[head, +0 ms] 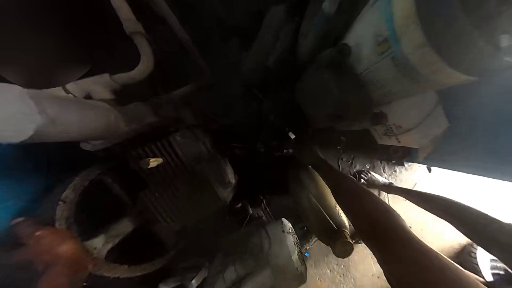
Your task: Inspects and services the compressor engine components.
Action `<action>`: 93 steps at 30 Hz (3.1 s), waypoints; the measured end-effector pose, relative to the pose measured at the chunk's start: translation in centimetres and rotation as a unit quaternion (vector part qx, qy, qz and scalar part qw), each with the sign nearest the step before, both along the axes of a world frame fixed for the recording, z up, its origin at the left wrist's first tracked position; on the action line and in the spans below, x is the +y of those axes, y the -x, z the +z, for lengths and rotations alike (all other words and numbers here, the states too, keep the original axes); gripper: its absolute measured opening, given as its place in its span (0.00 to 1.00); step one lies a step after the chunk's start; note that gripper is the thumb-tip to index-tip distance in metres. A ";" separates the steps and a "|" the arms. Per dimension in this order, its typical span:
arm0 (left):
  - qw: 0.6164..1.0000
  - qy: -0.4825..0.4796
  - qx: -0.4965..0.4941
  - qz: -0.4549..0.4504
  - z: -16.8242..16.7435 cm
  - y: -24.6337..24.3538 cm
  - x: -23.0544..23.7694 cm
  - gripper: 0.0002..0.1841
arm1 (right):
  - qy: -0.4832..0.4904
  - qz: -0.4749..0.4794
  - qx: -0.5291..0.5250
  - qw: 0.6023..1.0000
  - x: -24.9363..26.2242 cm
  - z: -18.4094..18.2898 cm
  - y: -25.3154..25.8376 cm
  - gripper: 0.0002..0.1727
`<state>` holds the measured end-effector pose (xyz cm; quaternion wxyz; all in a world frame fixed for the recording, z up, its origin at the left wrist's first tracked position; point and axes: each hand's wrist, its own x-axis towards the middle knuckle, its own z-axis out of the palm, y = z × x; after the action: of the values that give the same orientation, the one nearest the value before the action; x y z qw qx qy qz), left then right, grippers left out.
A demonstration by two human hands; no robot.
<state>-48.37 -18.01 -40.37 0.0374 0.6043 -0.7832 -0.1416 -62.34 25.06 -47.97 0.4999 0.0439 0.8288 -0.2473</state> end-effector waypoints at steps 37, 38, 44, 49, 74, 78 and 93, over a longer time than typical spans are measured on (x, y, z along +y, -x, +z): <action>0.992 -0.047 0.026 0.114 0.9 0.6 -0.7 0.42 | 0.170 -0.118 0.194 0.959 -1.5 3.5 2.4 0.18; 0.992 -0.046 0.020 0.113 0.8 0.6 -0.8 0.42 | 0.167 -0.108 0.181 0.963 -2.1 3.9 3.3 0.18; 0.995 -0.046 -0.016 0.089 0.9 0.5 -1.0 0.41 | 0.197 -0.045 0.152 0.968 -4.7 5.1 7.8 0.16; 0.994 -0.048 -0.042 0.090 0.7 0.8 -1.3 0.40 | 0.184 -0.008 0.126 0.975 -6.5 5.6 10.4 0.14; 0.992 -0.071 -0.042 0.093 1.6 1.3 -0.5 0.38 | 0.178 -0.012 0.116 0.977 -6.7 4.6 12.9 0.16; 0.990 -0.091 -0.055 0.089 2.2 1.4 -0.3 0.38 | 0.205 0.007 0.146 0.968 -6.4 4.3 12.9 0.13; 0.992 -0.090 -0.058 0.065 2.2 1.0 -0.4 0.39 | 0.224 -0.003 0.123 0.967 -6.2 3.9 12.4 0.14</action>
<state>-49.33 -18.38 -38.15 -0.0539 0.6620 -0.7271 -0.1738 -74.72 18.89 -44.09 0.3905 -0.0978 0.8074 -0.4313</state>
